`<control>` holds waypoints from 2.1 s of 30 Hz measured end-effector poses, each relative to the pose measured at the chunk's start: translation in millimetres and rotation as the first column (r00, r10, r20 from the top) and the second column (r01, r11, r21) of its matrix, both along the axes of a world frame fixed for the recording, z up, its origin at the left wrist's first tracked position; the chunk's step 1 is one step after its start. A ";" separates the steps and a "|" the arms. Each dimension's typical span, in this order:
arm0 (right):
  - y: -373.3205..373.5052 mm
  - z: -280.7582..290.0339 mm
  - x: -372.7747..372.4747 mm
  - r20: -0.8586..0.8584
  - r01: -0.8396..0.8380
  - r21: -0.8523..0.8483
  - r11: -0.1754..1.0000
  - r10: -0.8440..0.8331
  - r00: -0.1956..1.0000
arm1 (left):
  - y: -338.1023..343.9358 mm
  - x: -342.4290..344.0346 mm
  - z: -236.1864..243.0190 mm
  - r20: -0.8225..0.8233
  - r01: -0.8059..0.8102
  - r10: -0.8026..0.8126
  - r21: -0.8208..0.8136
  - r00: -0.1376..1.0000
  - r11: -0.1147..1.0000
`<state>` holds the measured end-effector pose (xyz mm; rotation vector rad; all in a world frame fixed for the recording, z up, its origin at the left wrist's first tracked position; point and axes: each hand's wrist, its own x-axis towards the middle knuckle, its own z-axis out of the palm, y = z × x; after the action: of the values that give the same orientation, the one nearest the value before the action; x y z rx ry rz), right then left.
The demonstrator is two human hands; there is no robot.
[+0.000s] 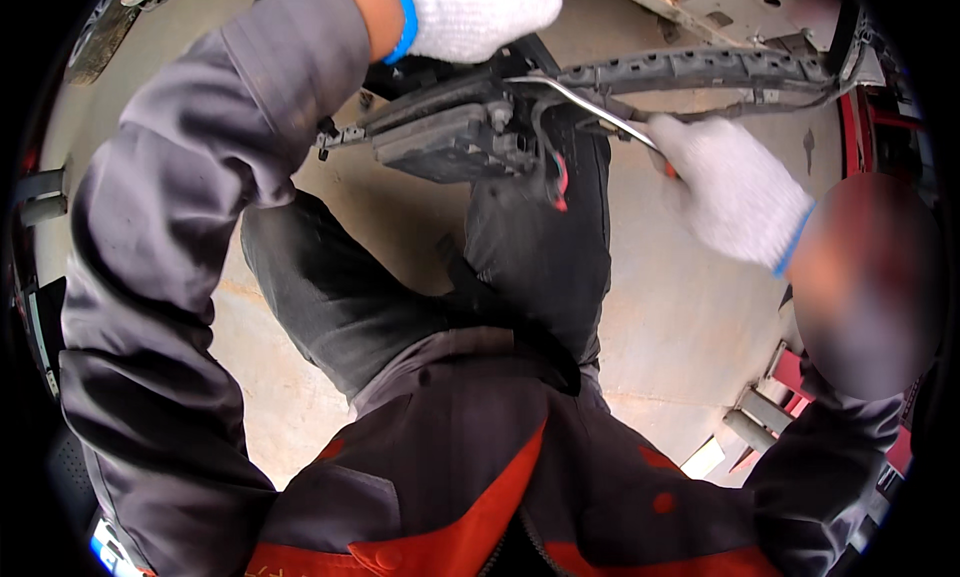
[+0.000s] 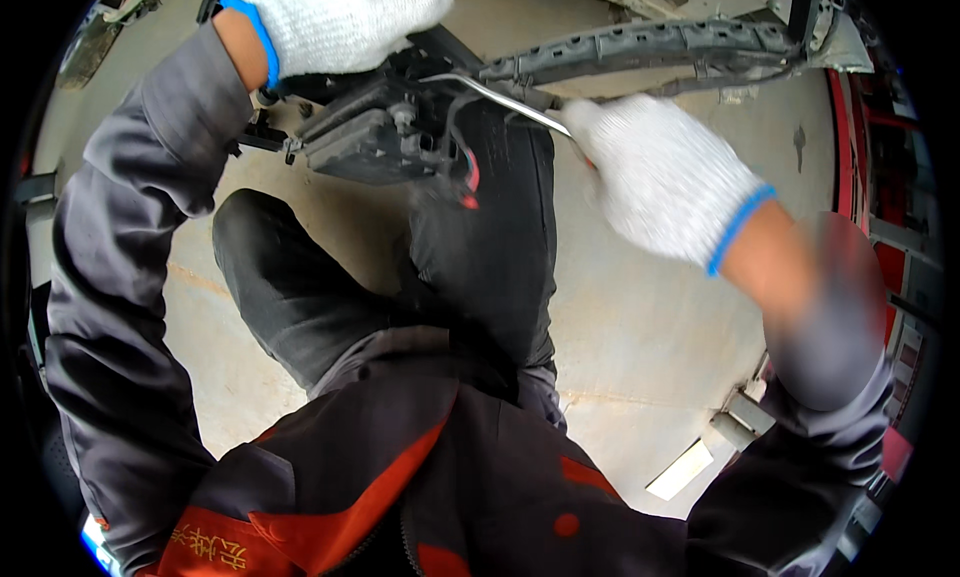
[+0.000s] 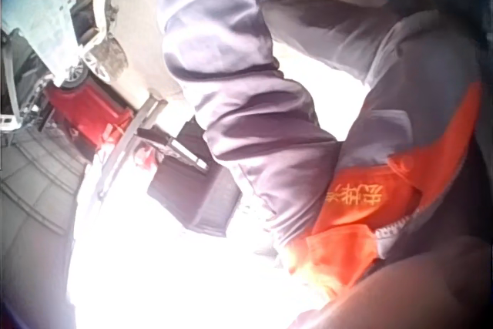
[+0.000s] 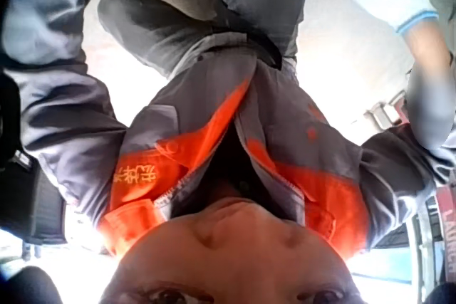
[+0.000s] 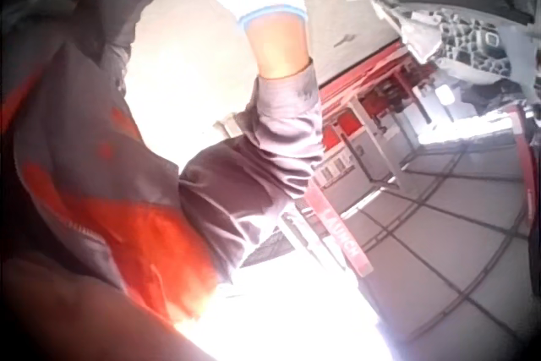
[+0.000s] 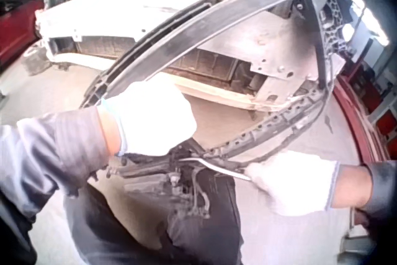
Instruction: The person uses a screwdriver to detach a plastic frame from the front of a car, then removes the frame and places it on a workbench. They then return to the car and use the screwdriver to pry at the front bumper area.
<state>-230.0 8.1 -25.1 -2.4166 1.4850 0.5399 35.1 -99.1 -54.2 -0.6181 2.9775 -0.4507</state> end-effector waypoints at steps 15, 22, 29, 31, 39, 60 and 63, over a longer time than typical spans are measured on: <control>37.0 -84.6 21.0 0.571 0.432 -0.442 0.786 -0.125 0.811 | 12.4 -24.0 -24.1 -0.190 0.033 -0.078 -0.228 0.979 0.973; 24.6 -90.0 17.0 0.601 0.578 -0.500 0.645 -0.223 0.768 | 3.5 -12.3 -19.4 -0.161 0.123 -0.184 -0.332 0.969 0.935; 50.8 -38.2 -3.9 0.766 0.612 -0.536 0.582 0.030 0.642 | 5.4 -15.0 -21.9 -0.177 0.024 -0.047 -0.127 0.983 0.992; 87.0 -39.0 -29.2 0.837 0.785 -0.406 0.469 -0.155 0.525 | 10.1 -18.4 -22.1 -0.207 -0.057 0.042 -0.065 0.977 0.996; 162.4 -41.8 -164.4 0.952 0.934 0.067 0.352 0.256 -0.165 | 2.8 -30.9 -30.8 -0.259 -0.033 0.059 0.101 0.964 0.994; 128.8 215.1 -309.3 0.833 0.876 0.451 0.172 0.272 -0.482 | 23.9 42.3 72.0 0.067 0.025 -0.036 0.157 0.997 0.987; 85.2 267.2 -306.2 0.885 0.885 0.443 0.141 0.092 -0.457 | 54.7 66.3 89.1 0.142 -0.064 0.028 0.253 0.989 0.965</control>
<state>-536.2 93.3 242.1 -0.5600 1.7586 -2.0881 101.5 -44.4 34.9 -0.6008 2.8173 -0.0939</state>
